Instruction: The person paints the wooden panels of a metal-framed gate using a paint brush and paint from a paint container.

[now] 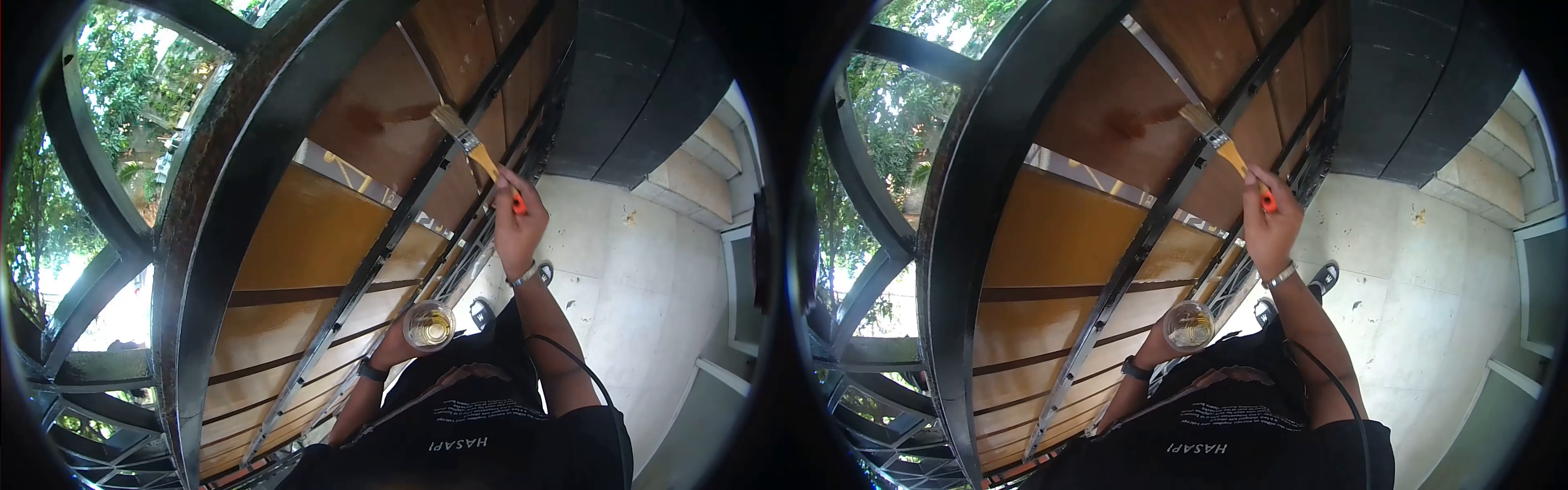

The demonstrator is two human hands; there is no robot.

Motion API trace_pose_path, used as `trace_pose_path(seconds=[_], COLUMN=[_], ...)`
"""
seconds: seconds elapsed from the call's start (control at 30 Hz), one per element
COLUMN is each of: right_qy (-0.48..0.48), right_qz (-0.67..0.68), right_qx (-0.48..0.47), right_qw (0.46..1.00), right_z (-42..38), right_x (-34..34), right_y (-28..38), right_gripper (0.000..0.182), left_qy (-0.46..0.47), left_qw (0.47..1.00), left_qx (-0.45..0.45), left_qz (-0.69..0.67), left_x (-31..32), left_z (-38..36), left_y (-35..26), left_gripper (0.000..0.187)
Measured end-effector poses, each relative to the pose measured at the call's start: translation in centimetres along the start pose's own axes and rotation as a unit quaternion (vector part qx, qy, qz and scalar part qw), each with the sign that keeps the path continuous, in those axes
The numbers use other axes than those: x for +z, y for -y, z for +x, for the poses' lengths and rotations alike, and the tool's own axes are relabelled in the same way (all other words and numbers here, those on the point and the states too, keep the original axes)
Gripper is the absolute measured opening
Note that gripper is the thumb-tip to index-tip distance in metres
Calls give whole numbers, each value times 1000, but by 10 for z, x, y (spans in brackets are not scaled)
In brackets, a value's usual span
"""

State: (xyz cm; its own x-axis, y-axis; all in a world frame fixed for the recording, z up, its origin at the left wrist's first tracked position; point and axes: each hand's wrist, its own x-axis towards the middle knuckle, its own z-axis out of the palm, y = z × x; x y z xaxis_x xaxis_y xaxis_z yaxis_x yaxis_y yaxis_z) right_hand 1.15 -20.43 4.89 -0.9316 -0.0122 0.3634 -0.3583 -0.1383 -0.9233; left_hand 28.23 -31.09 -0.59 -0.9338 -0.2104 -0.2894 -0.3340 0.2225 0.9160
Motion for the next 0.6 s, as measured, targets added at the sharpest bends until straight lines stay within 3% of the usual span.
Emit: trace_pose_path(seconds=[0.07, 0.13, 0.27, 0.37, 0.43, 0.47, 0.53, 0.6], right_qy=[-5, 47, 90, 95, 87, 86, 89, 95], right_qz=[14, -45, 53, 131, 167, 168, 161, 125], right_qx=[28, -143, -221, -194, -100, -97, 37, 57], right_qw=[999, 988, 970, 968, 977, 977, 982, 986], right_z=[-4, 6, 17, 12, -3, -11, -23, -39], right_x=[1, 10, 20, 22, 28, 27, 17, -2], right_y=[9, 50, 93, 80, 57, 44, 18, 9], right_gripper=[20, 22, 23, 23, 20, 20, 18, 18], left_qy=[0, 3, 12, 12, 13, 17, 19, 5], left_qw=[1000, 1000, 1000, 1000, 1000, 1000, 999, 1000], left_qx=[-7, -17, -12, -16, -21, -24, -25, -17], left_qz=[3, 9, 20, 21, 15, 2, -9, -22], left_x=[0, 2, 4, 5, 7, 7, 5, 4], left_z=[1, 1, 0, -2, -4, -5, -6, -9], left_y=[-4, -5, -8, -5, -1, 0, 4, 7], left_gripper=[88, 88, 89, 90, 90, 90, 90, 90])
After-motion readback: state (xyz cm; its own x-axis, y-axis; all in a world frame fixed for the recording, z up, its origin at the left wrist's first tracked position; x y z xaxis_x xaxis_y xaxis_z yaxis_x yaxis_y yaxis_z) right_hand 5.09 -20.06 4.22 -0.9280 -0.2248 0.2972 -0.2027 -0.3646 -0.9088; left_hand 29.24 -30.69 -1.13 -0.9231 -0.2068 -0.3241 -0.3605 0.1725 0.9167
